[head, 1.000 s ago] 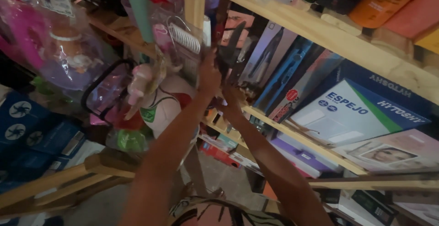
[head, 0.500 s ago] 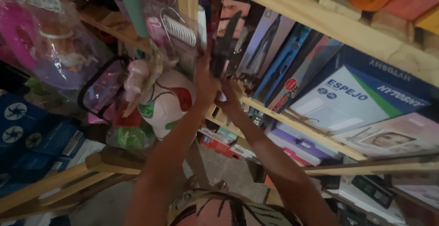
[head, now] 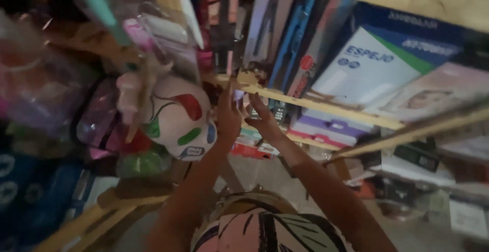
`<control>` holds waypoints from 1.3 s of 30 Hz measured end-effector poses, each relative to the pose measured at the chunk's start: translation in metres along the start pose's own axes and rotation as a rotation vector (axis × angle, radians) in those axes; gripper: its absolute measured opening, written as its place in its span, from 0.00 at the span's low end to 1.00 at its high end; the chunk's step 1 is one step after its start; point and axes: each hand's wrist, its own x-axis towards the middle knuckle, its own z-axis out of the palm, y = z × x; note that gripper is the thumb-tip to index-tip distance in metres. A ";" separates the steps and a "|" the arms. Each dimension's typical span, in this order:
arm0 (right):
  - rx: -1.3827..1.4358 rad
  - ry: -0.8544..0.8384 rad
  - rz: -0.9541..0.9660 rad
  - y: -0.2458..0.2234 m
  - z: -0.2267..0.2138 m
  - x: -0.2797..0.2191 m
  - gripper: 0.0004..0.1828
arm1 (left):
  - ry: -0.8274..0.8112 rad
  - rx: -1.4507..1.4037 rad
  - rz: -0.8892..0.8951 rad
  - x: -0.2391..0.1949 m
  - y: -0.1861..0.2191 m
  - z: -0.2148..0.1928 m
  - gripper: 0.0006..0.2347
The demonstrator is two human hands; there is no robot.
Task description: The person retrieves a duster from a shelf, removes it from its packaging, and cleans a purple plastic storage box using the duster and a cloth on a table.
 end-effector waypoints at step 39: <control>-0.342 0.717 0.340 0.268 -0.394 -0.136 0.13 | -0.466 0.100 -0.745 -0.120 0.009 0.285 0.20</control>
